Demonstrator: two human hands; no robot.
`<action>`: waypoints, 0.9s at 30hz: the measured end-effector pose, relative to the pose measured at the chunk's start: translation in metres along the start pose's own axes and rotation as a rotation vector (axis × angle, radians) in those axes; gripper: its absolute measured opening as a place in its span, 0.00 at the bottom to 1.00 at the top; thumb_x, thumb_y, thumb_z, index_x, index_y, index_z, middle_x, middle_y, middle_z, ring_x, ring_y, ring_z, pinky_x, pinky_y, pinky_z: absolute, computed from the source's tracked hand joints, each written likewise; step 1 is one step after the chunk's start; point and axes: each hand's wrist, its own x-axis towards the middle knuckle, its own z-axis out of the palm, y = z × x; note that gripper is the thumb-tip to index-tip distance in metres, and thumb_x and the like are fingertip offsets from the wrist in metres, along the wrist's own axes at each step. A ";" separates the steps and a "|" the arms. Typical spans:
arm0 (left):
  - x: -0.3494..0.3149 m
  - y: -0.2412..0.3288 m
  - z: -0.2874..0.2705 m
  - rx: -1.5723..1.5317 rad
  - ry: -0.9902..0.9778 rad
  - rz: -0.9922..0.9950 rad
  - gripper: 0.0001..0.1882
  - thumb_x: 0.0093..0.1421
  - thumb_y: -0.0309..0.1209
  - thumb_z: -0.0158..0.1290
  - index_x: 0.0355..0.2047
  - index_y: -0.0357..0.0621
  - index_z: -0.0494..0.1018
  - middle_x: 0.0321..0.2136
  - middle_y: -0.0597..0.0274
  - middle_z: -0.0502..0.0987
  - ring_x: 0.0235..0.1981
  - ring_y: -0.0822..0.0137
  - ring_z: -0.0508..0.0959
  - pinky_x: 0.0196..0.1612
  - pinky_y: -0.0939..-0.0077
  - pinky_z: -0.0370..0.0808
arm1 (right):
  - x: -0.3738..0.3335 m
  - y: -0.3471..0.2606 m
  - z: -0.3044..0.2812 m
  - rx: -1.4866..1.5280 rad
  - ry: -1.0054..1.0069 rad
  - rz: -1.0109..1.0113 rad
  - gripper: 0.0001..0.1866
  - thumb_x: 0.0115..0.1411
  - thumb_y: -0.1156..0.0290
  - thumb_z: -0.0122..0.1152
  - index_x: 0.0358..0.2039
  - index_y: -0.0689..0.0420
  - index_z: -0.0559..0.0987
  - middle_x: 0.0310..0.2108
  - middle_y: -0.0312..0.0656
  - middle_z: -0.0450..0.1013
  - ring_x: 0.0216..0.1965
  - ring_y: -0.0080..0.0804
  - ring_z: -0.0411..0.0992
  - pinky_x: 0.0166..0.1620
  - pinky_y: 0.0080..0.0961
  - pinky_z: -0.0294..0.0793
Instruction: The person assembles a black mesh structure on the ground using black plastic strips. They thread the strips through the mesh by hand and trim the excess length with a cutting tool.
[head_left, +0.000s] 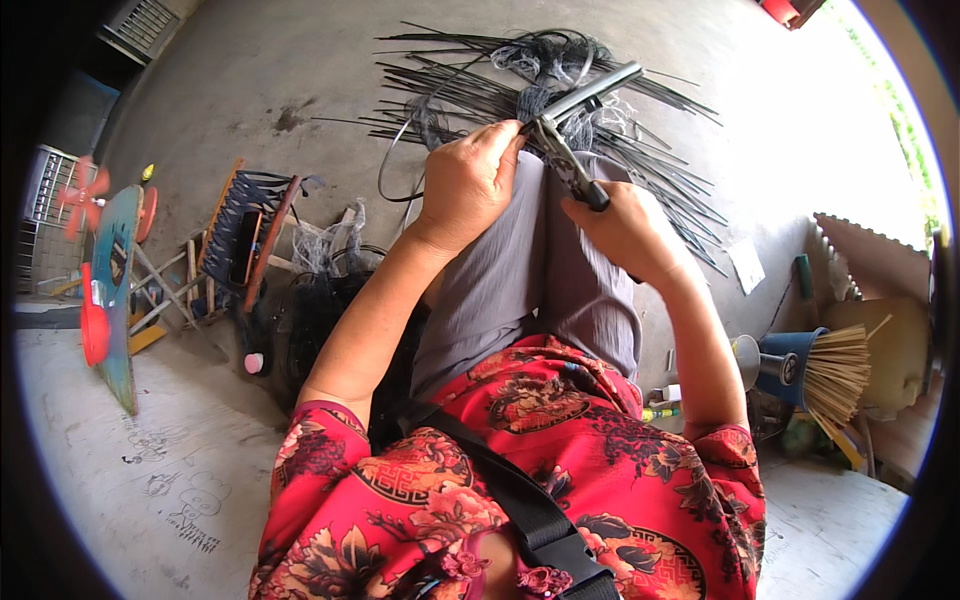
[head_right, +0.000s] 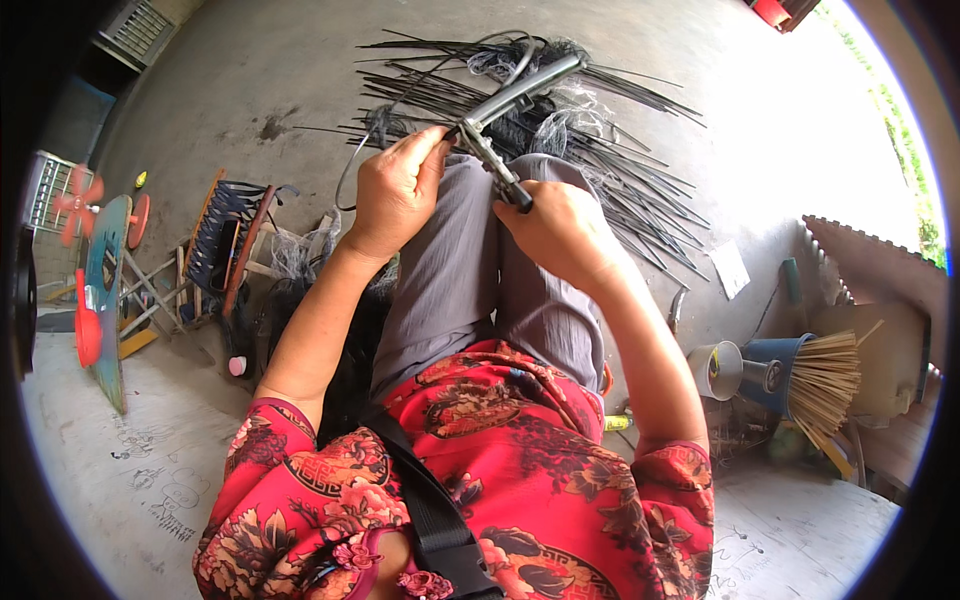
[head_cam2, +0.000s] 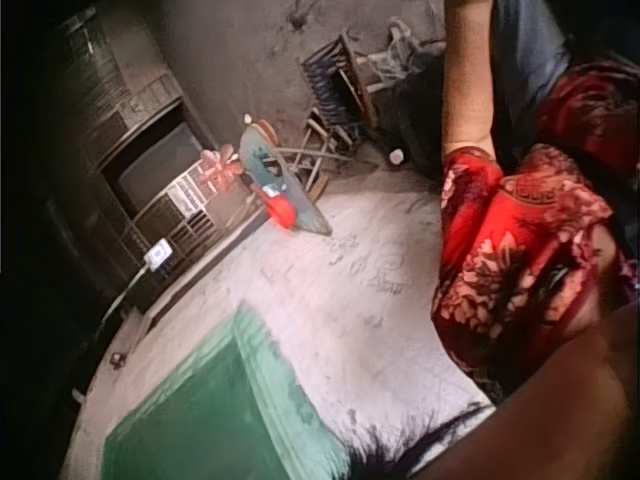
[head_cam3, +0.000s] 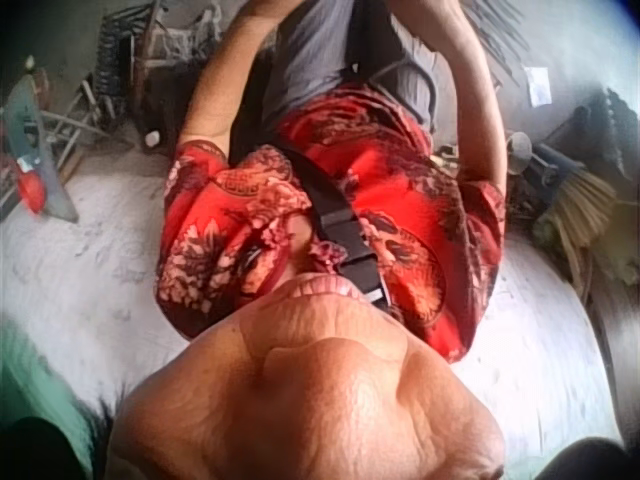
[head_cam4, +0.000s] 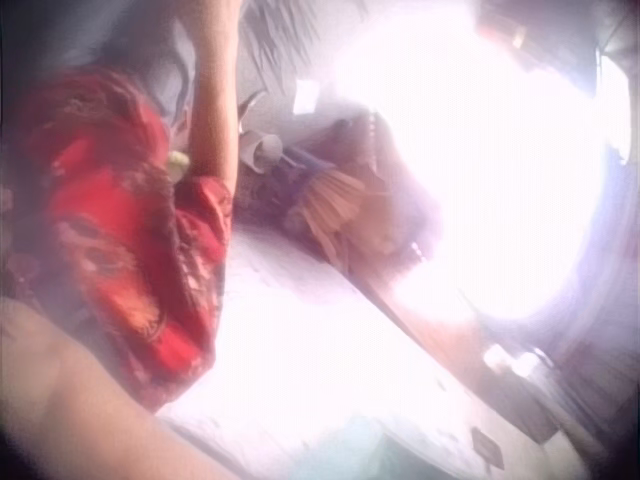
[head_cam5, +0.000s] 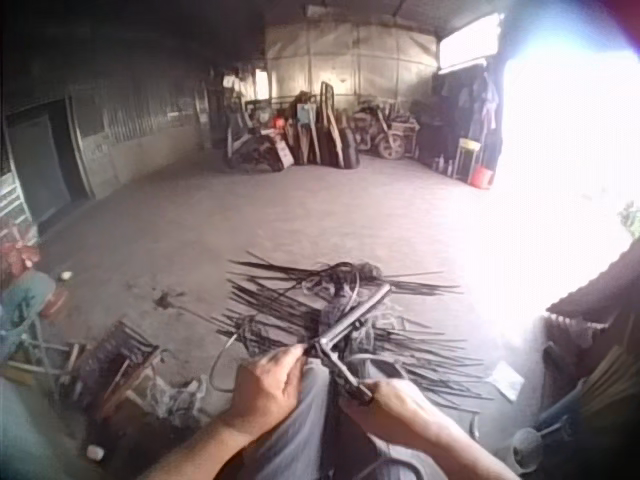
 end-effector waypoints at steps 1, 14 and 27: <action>0.005 0.005 -0.002 0.038 0.023 0.053 0.09 0.71 0.25 0.63 0.49 0.36 0.84 0.38 0.46 0.89 0.36 0.46 0.90 0.37 0.60 0.85 | 0.002 0.006 -0.012 0.111 -0.118 0.024 0.20 0.73 0.54 0.68 0.47 0.62 0.85 0.29 0.50 0.83 0.31 0.48 0.84 0.39 0.45 0.83; 0.015 0.020 -0.046 -0.333 0.085 -0.242 0.10 0.80 0.27 0.56 0.51 0.34 0.85 0.25 0.71 0.79 0.26 0.80 0.75 0.30 0.81 0.73 | -0.016 0.002 0.055 1.125 -0.006 -0.072 0.24 0.75 0.67 0.70 0.67 0.63 0.82 0.43 0.35 0.81 0.42 0.24 0.75 0.52 0.25 0.75; 0.028 -0.022 -0.075 -0.918 0.267 -0.617 0.14 0.84 0.34 0.51 0.53 0.37 0.81 0.44 0.54 0.89 0.42 0.66 0.87 0.45 0.71 0.82 | 0.078 -0.020 0.082 1.007 0.313 -0.325 0.17 0.75 0.61 0.72 0.52 0.63 0.86 0.37 0.31 0.80 0.40 0.23 0.75 0.47 0.28 0.77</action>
